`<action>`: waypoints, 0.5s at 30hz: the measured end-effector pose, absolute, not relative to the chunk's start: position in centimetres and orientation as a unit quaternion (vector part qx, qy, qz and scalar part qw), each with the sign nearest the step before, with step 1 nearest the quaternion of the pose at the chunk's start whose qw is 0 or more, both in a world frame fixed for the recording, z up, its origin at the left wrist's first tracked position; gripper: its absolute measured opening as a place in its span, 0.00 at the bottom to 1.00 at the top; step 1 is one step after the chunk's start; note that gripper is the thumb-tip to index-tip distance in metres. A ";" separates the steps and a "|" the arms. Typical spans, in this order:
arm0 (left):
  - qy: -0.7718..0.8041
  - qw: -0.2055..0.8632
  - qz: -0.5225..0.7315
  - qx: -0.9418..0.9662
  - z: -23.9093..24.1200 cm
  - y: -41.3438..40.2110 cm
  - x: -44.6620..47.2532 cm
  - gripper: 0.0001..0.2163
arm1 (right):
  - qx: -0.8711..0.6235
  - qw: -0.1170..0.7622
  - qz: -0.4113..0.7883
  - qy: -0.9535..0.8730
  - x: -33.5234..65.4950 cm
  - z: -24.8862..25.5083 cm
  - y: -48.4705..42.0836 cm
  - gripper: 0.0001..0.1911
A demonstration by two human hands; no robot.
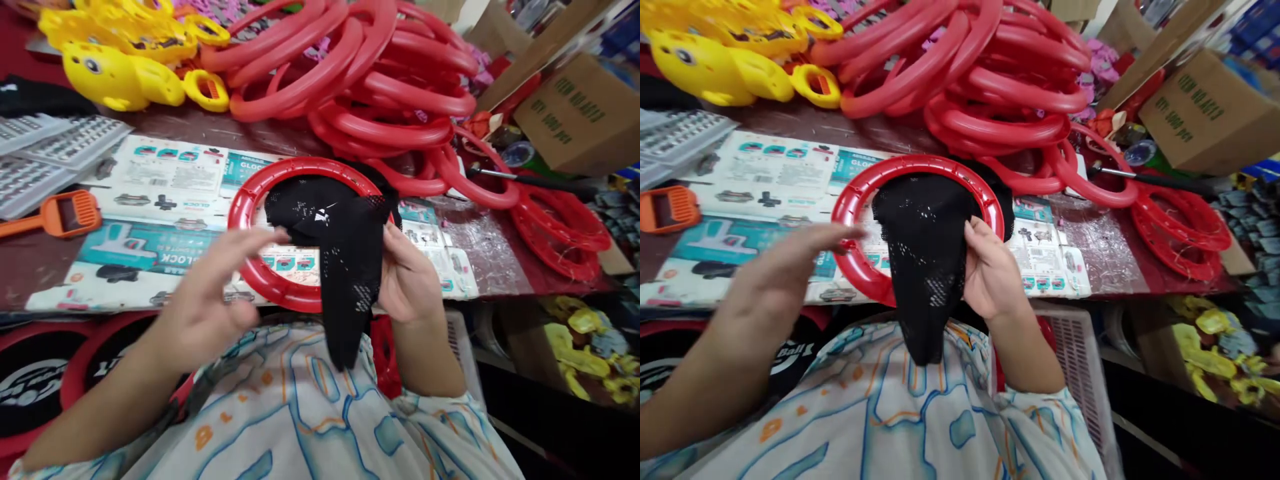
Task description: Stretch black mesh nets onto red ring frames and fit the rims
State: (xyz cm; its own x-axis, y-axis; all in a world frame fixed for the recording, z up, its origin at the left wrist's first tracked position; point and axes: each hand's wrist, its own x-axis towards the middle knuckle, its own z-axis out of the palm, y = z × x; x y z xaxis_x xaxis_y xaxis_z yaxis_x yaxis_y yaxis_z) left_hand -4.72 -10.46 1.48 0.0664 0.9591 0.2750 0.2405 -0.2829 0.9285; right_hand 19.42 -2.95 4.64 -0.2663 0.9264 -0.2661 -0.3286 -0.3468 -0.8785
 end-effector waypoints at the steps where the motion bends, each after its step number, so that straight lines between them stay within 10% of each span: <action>1: 0.443 0.445 0.473 0.618 2.0 -10.8 -3.8 0.26 | -0.407 0.436 0.718 -0.358 18.8 4.4 -2.9 0.10; 6: 0.427 0.733 0.415 0.328 2.3 -9.2 -1.0 0.18 | -0.382 0.447 0.701 -0.404 17.1 3.4 -3.8 0.16; 12: 0.506 0.630 0.477 0.346 2.3 -9.5 -1.6 0.18 | -0.399 0.480 0.543 -0.562 16.7 1.2 -7.4 0.51; 15: 0.484 0.606 0.447 0.446 2.5 -10.2 -2.0 0.16 | -0.354 0.386 0.622 -0.582 15.8 0.6 -8.7 0.47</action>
